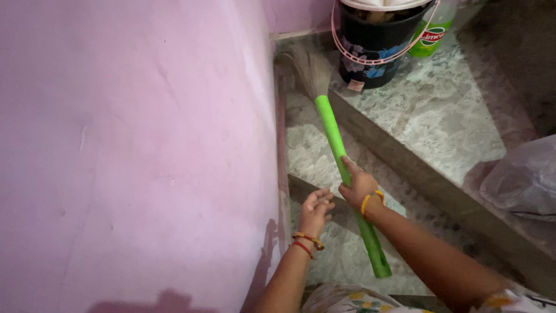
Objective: The person sweeps the marble steps of a staircase using a grass broom while holding a plastic bag for debris. They also move a paper bag and a plastic bottle near a trash bin located on the stairs.
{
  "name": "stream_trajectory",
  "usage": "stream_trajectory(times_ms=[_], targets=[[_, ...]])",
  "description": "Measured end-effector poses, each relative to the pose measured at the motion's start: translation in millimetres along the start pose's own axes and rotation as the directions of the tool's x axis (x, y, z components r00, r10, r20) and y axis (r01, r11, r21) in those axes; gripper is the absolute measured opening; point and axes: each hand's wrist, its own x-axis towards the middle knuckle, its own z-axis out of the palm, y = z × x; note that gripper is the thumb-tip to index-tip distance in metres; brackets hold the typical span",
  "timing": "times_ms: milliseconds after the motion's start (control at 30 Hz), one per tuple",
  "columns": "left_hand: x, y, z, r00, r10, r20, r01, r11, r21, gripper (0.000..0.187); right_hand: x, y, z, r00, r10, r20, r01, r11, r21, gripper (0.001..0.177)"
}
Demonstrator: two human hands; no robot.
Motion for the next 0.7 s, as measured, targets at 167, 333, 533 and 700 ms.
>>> stream_trajectory(times_ms=[167, 333, 533, 700], targets=[[2, -6, -2, 1.0, -0.01, -0.005, 0.01, 1.0, -0.025, 0.04, 60, 11, 35, 0.967, 0.197, 0.16, -0.148, 0.95, -0.276, 0.087], [-6, -2, -2, 1.0, -0.019, -0.007, 0.018, 0.999, -0.032, 0.039, 72, 31, 17, 0.955, 0.215, 0.204, -0.204, 0.976, -0.069, 0.084], [-3, 0, 0, 0.998, -0.052, -0.03, 0.051, 0.998, -0.024, 0.039, 12, 54, -3, 0.982, 0.123, 0.14, -0.12, 0.992, -0.035, 0.085], [0, -10, -5, 0.999, -0.043, -0.032, 0.043, 0.999, -0.02, 0.038, 15, 69, 52, 0.982, 0.15, 0.116, -0.146, 0.989, -0.038, 0.087]])
